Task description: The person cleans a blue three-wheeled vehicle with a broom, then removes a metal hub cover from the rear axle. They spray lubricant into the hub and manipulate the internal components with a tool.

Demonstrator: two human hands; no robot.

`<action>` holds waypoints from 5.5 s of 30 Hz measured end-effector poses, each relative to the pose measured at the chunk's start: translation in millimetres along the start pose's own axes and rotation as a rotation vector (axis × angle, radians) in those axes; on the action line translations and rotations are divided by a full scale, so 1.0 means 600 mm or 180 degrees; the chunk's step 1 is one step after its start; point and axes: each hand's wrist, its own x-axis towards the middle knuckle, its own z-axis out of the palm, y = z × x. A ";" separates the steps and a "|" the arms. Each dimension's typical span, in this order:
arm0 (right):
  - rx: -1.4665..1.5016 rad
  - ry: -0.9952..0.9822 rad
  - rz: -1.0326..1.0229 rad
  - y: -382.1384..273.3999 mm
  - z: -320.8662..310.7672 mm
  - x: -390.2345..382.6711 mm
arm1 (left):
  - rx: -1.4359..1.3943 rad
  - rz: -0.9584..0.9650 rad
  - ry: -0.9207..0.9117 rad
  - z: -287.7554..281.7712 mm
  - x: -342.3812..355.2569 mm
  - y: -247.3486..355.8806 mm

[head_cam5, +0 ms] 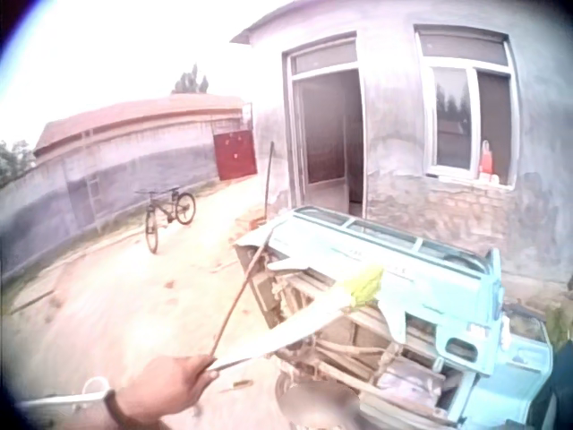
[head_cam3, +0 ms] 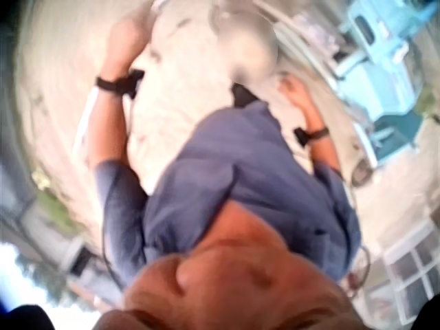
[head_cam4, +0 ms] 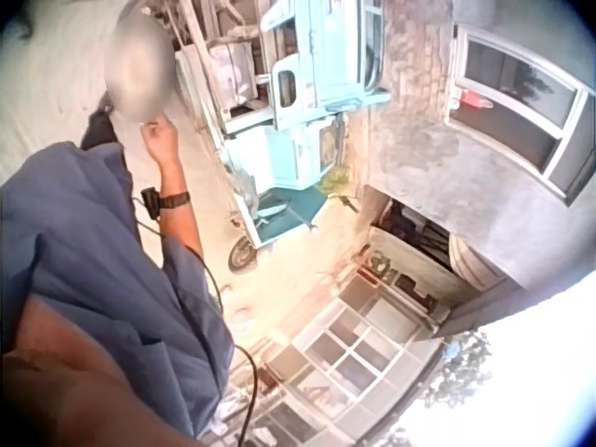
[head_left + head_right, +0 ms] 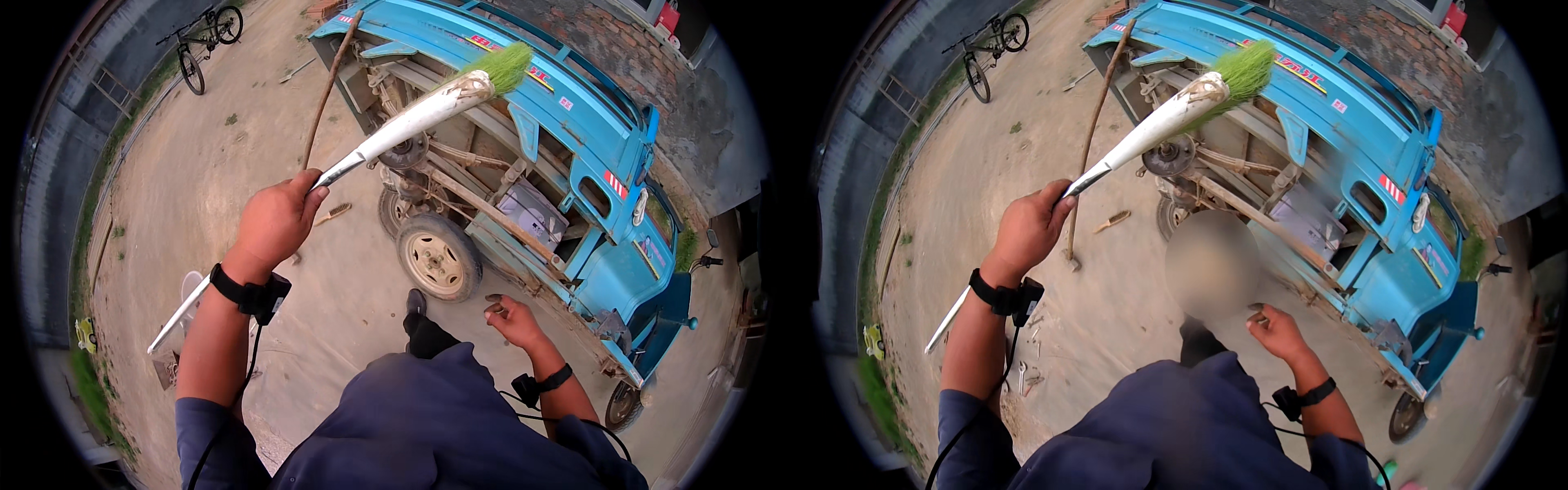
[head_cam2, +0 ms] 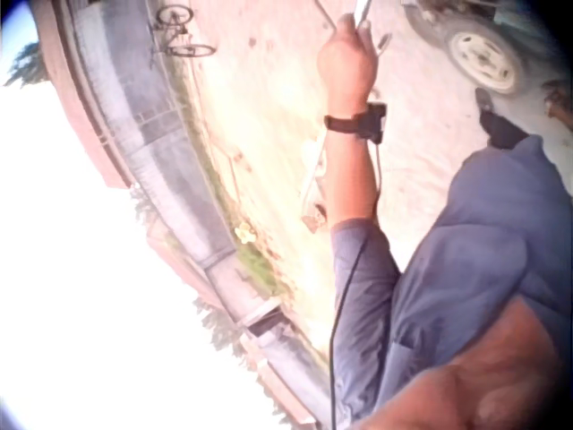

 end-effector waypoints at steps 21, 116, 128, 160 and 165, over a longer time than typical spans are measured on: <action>0.0946 0.0866 0.0774 -0.080 0.137 0.124 | 0.1709 0.0918 -0.1235 -0.074 0.269 -0.247; 0.1068 0.1073 0.1103 -0.002 0.157 0.101 | 0.0464 -0.0473 -0.2034 -0.044 0.338 -0.290; 0.1053 0.1091 0.1102 -0.020 0.153 0.107 | 0.0482 -0.0042 -0.2470 -0.036 0.274 -0.236; 0.1215 0.1133 0.1188 -0.005 0.199 0.089 | 0.3443 0.1448 -0.0787 -0.080 0.460 -0.248; 0.1231 0.1163 0.1164 0.002 0.199 0.084 | 0.2831 0.1791 -0.0987 -0.111 0.380 -0.209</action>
